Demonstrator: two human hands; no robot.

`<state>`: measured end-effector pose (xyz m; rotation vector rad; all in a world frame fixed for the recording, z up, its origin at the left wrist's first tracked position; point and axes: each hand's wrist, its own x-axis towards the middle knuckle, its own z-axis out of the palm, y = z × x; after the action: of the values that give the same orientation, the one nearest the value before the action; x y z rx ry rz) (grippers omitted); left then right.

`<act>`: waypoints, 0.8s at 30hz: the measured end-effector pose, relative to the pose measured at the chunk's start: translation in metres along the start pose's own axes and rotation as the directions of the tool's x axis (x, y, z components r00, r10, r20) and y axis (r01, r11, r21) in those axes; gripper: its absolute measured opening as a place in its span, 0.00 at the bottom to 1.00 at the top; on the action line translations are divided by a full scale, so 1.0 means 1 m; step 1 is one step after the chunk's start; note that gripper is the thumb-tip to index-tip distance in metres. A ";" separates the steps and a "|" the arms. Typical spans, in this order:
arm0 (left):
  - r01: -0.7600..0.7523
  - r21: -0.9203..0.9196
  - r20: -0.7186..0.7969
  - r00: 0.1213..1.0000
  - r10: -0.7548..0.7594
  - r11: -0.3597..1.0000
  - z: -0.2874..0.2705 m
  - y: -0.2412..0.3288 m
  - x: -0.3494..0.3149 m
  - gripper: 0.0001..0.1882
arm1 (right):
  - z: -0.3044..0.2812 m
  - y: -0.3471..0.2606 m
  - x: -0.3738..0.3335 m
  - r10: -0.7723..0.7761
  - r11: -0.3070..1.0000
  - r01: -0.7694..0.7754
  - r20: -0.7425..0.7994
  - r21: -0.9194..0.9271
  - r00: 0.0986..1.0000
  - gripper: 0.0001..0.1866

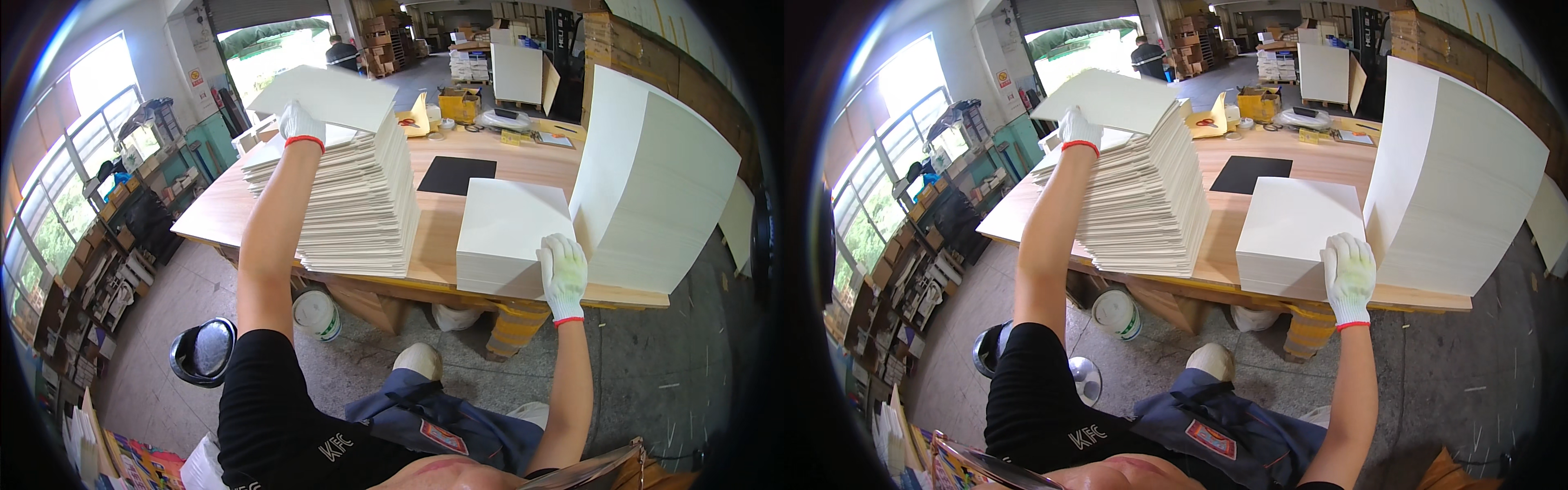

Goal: The person counts paper sheets from a large stack and places them onto a smaller pile on a table.

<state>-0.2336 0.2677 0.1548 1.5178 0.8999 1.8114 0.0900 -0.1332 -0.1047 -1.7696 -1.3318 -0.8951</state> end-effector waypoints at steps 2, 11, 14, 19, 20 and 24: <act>-0.158 0.934 0.149 0.987 0.055 0.321 -0.015 -0.007 -0.012 0.24 | -0.002 0.001 0.000 0.001 1.000 -0.001 0.012 -0.012 1.000 0.13; -0.146 0.976 0.148 0.989 0.000 0.160 -0.022 0.005 -0.027 0.25 | -0.005 -0.002 0.001 0.003 1.000 -0.003 0.018 -0.005 1.000 0.13; -0.181 0.908 0.173 0.983 0.054 0.378 -0.046 0.027 -0.051 0.26 | -0.004 0.000 0.001 -0.009 1.000 0.009 0.000 -0.013 1.000 0.13; -0.002 -0.006 -0.161 0.987 0.001 1.000 -0.108 -0.021 -0.009 0.23 | -0.002 -0.010 0.006 -0.014 1.000 0.014 -0.030 0.014 0.999 0.14; -0.001 -0.372 -0.277 0.955 -0.110 0.928 -0.095 0.002 -0.038 0.24 | -0.007 -0.005 0.004 -0.025 1.000 0.026 -0.045 0.005 0.999 0.13; -0.427 -0.612 -0.265 0.904 0.336 0.665 -0.042 0.048 -0.150 0.25 | -0.002 0.002 -0.004 -0.003 0.997 -0.001 -0.049 -0.073 0.999 0.11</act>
<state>-0.2516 0.1146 0.1017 1.1672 -0.0832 2.2208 0.0911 -0.1372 -0.1075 -1.7910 -1.2835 -0.9934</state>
